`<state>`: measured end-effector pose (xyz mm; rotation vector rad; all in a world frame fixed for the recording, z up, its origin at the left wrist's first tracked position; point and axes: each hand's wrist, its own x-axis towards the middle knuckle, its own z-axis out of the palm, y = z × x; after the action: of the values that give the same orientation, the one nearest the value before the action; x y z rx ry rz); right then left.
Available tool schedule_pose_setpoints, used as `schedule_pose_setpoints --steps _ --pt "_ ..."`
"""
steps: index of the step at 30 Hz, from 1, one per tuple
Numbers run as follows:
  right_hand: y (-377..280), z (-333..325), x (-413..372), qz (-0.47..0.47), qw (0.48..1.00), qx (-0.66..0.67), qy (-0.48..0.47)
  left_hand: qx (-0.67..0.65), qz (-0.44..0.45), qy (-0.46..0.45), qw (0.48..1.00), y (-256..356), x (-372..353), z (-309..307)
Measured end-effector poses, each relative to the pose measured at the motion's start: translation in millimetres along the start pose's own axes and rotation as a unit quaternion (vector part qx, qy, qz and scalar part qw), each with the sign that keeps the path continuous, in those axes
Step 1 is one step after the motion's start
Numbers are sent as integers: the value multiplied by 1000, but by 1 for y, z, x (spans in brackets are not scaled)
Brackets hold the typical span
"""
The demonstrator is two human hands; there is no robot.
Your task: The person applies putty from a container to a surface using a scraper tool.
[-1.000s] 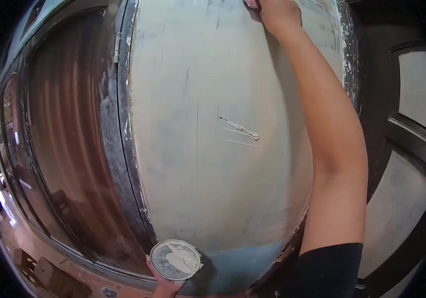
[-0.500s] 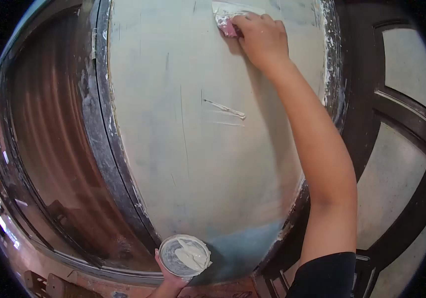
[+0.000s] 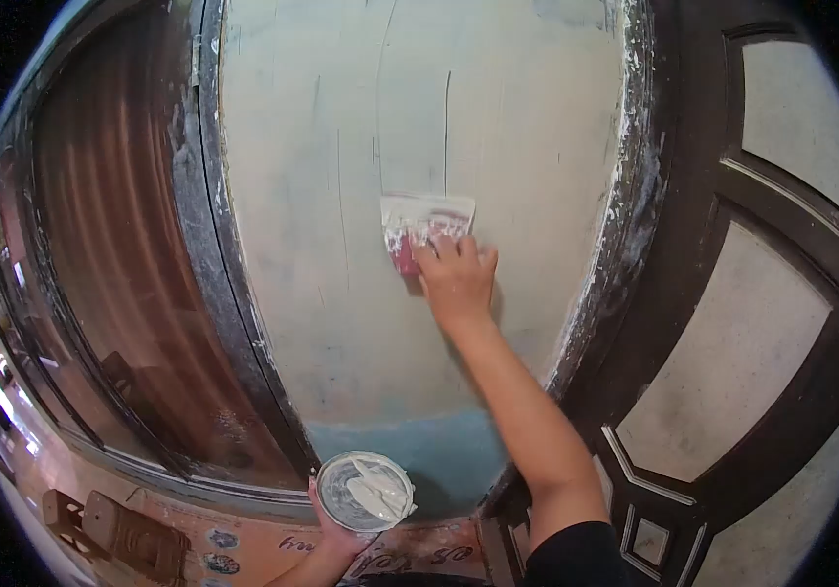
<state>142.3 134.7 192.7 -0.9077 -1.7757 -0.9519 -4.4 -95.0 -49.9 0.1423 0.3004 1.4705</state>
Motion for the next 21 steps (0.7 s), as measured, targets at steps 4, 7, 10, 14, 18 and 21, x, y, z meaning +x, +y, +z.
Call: schedule_pose_setpoints --steps 4,7,10,14,18,21 --pt "-12 26 -79 12 999 14 -31 -3 13 -10 1000 -10 -15 -7" --pt "-23 48 -140 11 999 5 -33 -12 18 -5 1000 -16 -26 -17" --pt "-38 66 -202 15 996 47 -76 -22 20 -5 1000 -19 -39 -13" --pt "-63 73 -263 26 988 77 -132 -40 33 -15 999 -26 -48 -21" --pt "-77 61 -290 44 977 103 -182 3 66 9 998 -30 -56 -15" --pt "-73 47 -287 51 972 138 -183 -2 71 16 997 -29 -60 -20"
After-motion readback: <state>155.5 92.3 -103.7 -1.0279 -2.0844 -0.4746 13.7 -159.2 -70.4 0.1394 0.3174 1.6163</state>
